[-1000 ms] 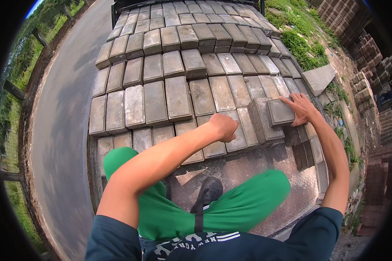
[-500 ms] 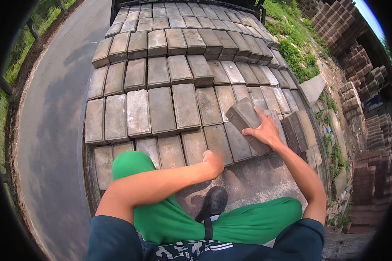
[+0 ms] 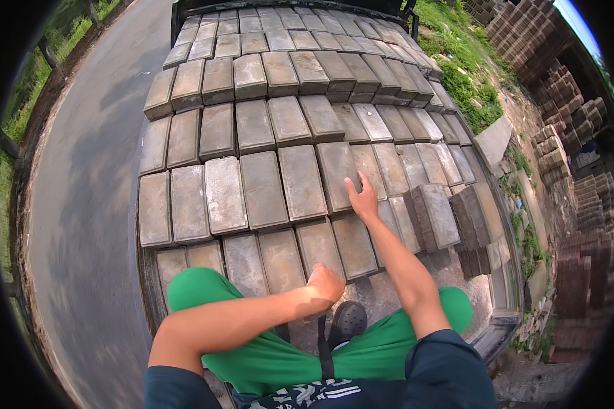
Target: The person arranges and stacks paving blocks into rows on the back of a truck by hand.
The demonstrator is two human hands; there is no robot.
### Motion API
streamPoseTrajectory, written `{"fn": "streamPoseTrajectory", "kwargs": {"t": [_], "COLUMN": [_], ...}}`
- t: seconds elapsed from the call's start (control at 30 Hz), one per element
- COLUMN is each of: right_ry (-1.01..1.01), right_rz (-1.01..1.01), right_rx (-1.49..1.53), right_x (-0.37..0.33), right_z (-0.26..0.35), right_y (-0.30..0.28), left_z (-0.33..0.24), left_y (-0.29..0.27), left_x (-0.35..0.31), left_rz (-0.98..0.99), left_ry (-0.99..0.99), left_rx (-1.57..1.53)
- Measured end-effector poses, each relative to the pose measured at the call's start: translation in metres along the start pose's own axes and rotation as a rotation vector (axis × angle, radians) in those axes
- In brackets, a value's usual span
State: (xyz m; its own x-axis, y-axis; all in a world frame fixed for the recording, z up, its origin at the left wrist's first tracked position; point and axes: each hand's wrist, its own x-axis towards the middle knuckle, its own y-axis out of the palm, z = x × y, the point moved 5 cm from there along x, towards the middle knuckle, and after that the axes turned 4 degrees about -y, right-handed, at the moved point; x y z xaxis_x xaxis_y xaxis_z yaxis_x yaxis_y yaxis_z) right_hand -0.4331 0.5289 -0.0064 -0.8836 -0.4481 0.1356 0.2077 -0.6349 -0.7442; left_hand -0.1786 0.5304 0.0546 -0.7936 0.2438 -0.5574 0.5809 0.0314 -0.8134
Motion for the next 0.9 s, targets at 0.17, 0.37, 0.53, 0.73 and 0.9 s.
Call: {"fn": "streamPoseTrajectory", "kwargs": {"t": [0.17, 0.37, 0.53, 0.73, 0.9], "right_ry": [0.083, 0.139, 0.040, 0.034, -0.178], "right_rz": [-0.191, -0.300, -0.288, -0.124, 0.041], "right_rx": [0.184, 0.045, 0.014, -0.043, -0.436], "right_x": [-0.008, 0.000, 0.003, -0.005, -0.003], "right_z": [-0.007, -0.003, 0.008, -0.013, -0.031], "right_y": [0.009, 0.004, 0.013, -0.013, -0.088], "left_z": [0.010, 0.004, 0.015, -0.010, -0.027], "left_y": [-0.009, -0.031, -0.033, -0.028, -0.039], "left_x": [0.006, -0.008, 0.000, 0.031, 0.019], "left_rz": [-0.035, -0.093, -0.055, -0.205, -0.235], "left_ry": [0.020, 0.104, 0.101, 0.279, 0.418], "left_rx": [0.011, -0.029, 0.009, 0.063, -0.087]}}
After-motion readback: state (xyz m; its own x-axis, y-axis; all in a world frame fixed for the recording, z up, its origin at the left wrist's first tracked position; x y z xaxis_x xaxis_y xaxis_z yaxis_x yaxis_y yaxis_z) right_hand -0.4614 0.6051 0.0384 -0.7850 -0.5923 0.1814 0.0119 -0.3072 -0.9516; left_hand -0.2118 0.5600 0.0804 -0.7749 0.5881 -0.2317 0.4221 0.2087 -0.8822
